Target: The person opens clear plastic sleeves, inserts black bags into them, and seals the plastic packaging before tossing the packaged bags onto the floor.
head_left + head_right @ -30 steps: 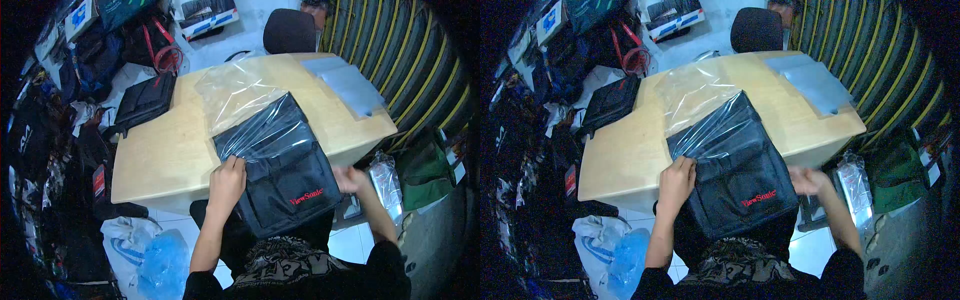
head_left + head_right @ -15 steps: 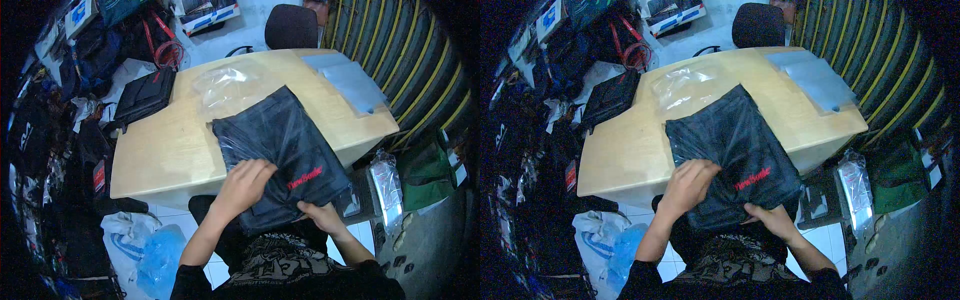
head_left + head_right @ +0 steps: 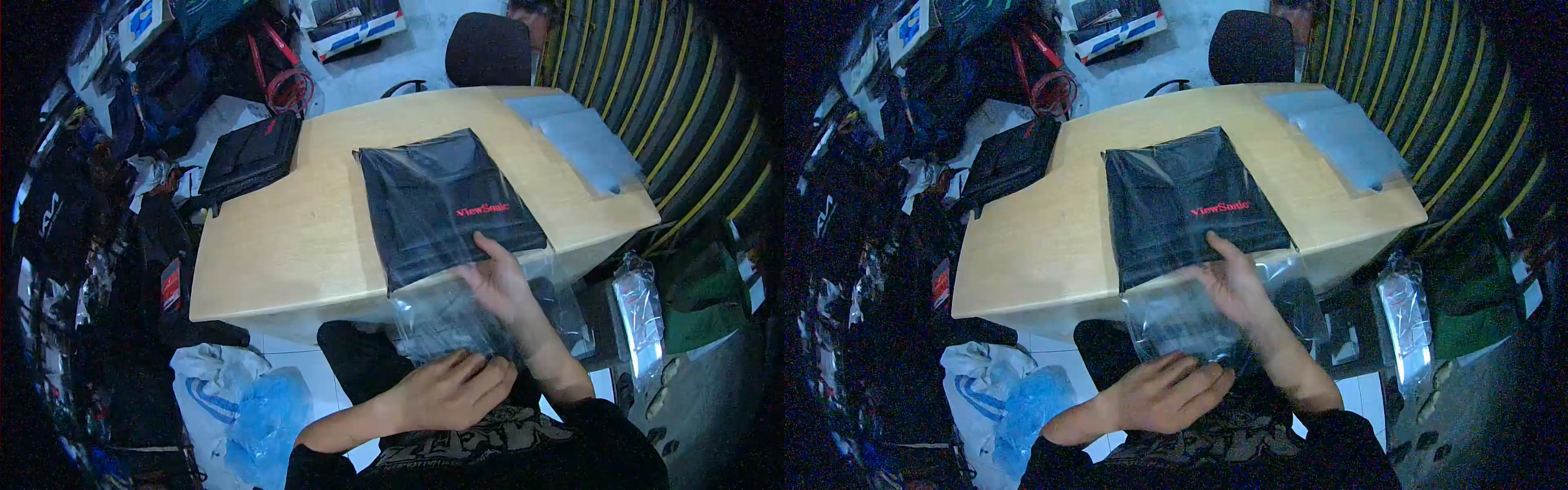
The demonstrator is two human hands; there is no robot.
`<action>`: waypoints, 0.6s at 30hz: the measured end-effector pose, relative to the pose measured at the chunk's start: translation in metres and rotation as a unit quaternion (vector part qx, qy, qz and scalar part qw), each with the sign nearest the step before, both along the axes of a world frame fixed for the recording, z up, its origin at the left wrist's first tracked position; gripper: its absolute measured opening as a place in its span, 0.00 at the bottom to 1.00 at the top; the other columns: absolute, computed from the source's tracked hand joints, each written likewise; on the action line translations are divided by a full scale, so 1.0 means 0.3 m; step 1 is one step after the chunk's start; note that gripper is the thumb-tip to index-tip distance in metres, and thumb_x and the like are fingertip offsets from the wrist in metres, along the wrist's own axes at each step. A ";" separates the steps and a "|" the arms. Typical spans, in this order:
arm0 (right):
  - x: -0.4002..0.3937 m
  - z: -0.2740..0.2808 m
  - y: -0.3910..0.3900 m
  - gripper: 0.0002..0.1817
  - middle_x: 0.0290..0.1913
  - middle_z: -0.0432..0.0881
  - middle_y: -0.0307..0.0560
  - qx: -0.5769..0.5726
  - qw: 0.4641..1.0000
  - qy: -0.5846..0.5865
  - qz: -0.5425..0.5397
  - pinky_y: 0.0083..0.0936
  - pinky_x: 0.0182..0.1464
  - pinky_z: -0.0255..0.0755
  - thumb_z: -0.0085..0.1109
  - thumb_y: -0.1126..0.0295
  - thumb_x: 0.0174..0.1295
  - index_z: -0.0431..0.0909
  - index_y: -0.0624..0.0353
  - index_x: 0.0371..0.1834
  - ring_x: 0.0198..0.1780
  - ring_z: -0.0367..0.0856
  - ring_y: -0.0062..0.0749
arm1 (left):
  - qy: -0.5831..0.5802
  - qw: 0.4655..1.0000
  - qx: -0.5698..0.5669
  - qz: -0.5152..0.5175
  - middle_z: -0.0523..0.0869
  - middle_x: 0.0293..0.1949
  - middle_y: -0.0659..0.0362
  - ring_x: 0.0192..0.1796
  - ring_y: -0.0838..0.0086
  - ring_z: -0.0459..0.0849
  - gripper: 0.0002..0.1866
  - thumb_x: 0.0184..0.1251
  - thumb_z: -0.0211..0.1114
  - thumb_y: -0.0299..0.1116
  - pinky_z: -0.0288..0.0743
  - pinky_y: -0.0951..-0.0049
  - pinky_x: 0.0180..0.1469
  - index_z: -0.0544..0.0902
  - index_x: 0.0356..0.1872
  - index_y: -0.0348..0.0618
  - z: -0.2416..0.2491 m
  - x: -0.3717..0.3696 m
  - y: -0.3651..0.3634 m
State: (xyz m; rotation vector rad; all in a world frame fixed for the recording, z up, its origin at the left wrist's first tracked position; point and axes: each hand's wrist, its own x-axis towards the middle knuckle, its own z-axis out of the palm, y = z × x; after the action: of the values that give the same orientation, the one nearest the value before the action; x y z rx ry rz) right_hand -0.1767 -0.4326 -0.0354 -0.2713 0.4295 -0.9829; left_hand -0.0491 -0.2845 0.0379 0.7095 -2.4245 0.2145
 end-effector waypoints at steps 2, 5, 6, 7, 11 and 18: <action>0.007 -0.029 -0.036 0.19 0.52 0.77 0.61 0.017 0.999 -0.026 -0.010 0.34 0.52 0.81 0.53 0.68 0.67 0.67 0.71 0.55 0.54 0.78 0.47 | 0.003 1.000 0.010 0.021 0.79 0.40 0.60 0.36 0.72 0.81 0.16 0.51 0.63 0.32 0.78 0.77 0.36 0.83 0.44 0.42 0.001 0.019 0.002; 0.030 -0.038 -0.052 0.19 0.51 0.77 0.59 0.016 0.999 0.009 -0.044 0.29 0.52 0.80 0.56 0.67 0.65 0.69 0.70 0.53 0.52 0.79 0.44 | 0.046 0.997 -0.001 0.066 0.79 0.39 0.61 0.36 0.72 0.80 0.18 0.51 0.64 0.31 0.77 0.76 0.36 0.83 0.45 0.42 -0.017 0.046 0.000; 0.037 -0.041 -0.051 0.19 0.51 0.78 0.58 0.017 0.998 0.022 -0.054 0.28 0.52 0.80 0.57 0.67 0.65 0.70 0.69 0.53 0.51 0.79 0.43 | 0.044 0.994 0.018 0.100 0.77 0.38 0.61 0.38 0.71 0.78 0.18 0.50 0.65 0.31 0.75 0.72 0.41 0.84 0.46 0.48 -0.037 0.053 0.005; 0.045 -0.044 -0.051 0.19 0.50 0.78 0.57 0.018 0.997 0.034 -0.066 0.26 0.52 0.80 0.58 0.66 0.64 0.71 0.69 0.52 0.51 0.79 0.42 | 0.036 0.990 -0.018 0.138 0.76 0.38 0.61 0.38 0.71 0.77 0.18 0.51 0.65 0.31 0.74 0.71 0.41 0.83 0.47 0.49 -0.054 0.064 0.000; 0.080 -0.067 -0.063 0.17 0.49 0.78 0.54 0.009 0.993 0.042 -0.107 0.23 0.52 0.79 0.59 0.68 0.64 0.72 0.68 0.50 0.49 0.80 0.37 | 0.042 0.959 0.031 0.277 0.73 0.44 0.59 0.44 0.68 0.72 0.23 0.49 0.66 0.28 0.66 0.66 0.48 0.81 0.51 0.53 -0.157 0.148 -0.028; 0.027 -0.225 -0.196 0.18 0.52 0.77 0.52 -0.031 0.965 -0.206 0.162 0.31 0.56 0.77 0.53 0.64 0.68 0.71 0.66 0.54 0.56 0.76 0.37 | 0.147 0.932 0.089 0.318 0.74 0.43 0.52 0.46 0.57 0.76 0.24 0.45 0.64 0.18 0.74 0.62 0.46 0.80 0.49 0.41 -0.253 0.152 0.037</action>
State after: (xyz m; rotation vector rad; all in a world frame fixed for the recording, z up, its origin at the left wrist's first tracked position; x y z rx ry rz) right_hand -0.1685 -0.4914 -0.1028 -0.1781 -0.0280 -0.7063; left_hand -0.0035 -0.2734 -0.0380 1.4864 -1.8775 0.1276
